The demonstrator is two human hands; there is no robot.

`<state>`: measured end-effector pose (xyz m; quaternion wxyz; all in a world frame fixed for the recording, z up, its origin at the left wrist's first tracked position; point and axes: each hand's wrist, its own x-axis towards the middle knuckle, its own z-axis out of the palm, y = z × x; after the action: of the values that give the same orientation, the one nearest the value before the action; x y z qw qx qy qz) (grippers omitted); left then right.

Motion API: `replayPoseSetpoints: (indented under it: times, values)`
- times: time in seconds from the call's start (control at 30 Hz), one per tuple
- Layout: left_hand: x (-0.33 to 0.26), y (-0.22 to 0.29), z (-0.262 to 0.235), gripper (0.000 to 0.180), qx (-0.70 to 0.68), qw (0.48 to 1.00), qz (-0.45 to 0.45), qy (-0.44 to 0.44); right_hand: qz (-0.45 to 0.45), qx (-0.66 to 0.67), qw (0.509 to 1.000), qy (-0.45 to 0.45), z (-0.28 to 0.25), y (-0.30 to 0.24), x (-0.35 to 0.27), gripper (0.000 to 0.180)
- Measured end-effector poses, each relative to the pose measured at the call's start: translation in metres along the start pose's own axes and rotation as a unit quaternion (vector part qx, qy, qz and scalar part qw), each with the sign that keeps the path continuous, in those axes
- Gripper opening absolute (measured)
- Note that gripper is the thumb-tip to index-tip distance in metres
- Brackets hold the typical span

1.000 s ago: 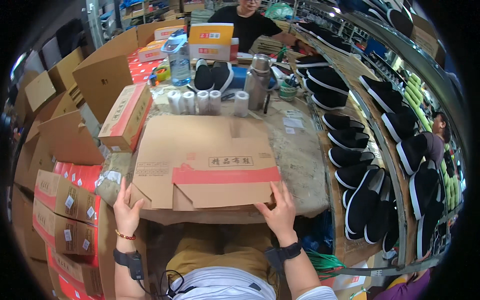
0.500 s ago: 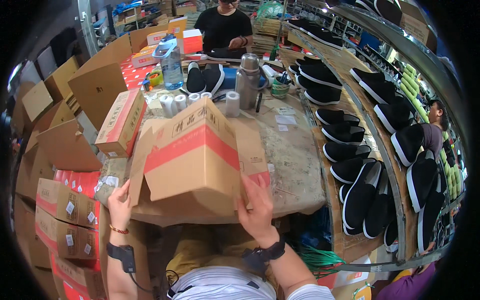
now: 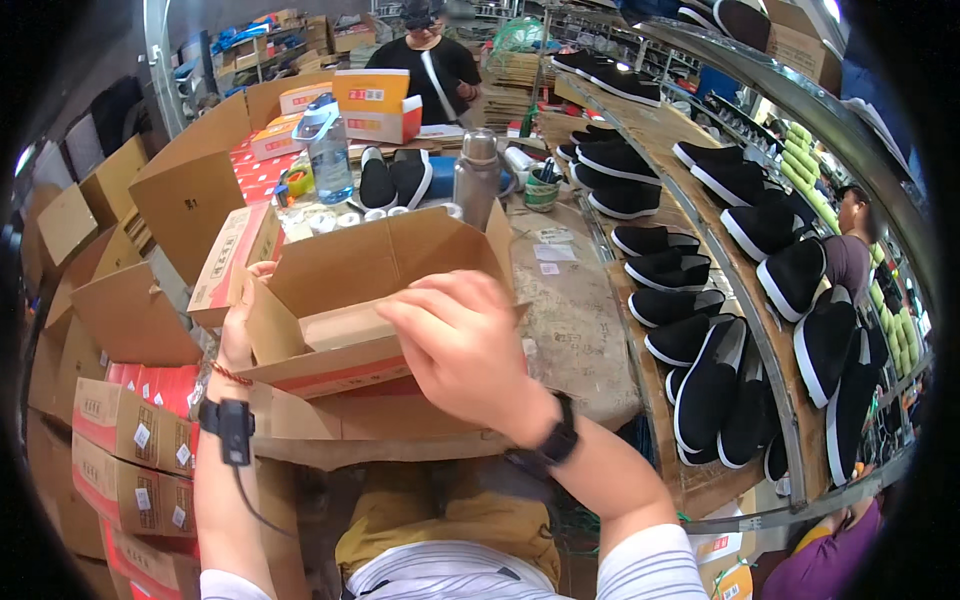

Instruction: Folding cardboard boxes and packing manufactured shoes into them for shipping.

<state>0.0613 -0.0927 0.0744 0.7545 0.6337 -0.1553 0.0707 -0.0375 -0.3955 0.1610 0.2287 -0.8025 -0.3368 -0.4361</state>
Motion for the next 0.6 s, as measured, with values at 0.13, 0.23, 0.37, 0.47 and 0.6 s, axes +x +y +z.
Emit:
replayPoseSetpoints:
  times: [0.13, 0.23, 0.37, 0.47, 0.6]
  values:
    - [0.001, 0.009, 0.018, 0.057, 0.038, 0.997, -0.045, -0.046, 0.257, 0.142, 0.929, -0.226, 0.064, 0.073, -0.038, 0.012]
    - [-0.01, 0.014, 0.031, 0.101, 0.469, 0.881, 0.062, 0.01, 0.188, 0.17, 0.963, -0.088, 0.058, 0.058, -0.019, 0.015]
    - [-0.009, 0.023, 0.045, 0.125, 0.521, 0.854, -0.002, 0.005, 0.009, -0.056, 0.989, 0.134, 0.015, 0.103, -0.022, 0.017]
    - [-0.005, 0.014, 0.051, 0.101, 0.438, 0.898, 0.037, 0.015, 0.367, 0.175, 0.909, 0.093, 0.035, 0.165, -0.077, 0.046]
    - [-0.016, -0.004, 0.007, 0.047, 0.232, 0.968, 0.084, -0.044, 0.258, 0.21, 0.931, -0.152, 0.039, 0.111, -0.056, 0.061]
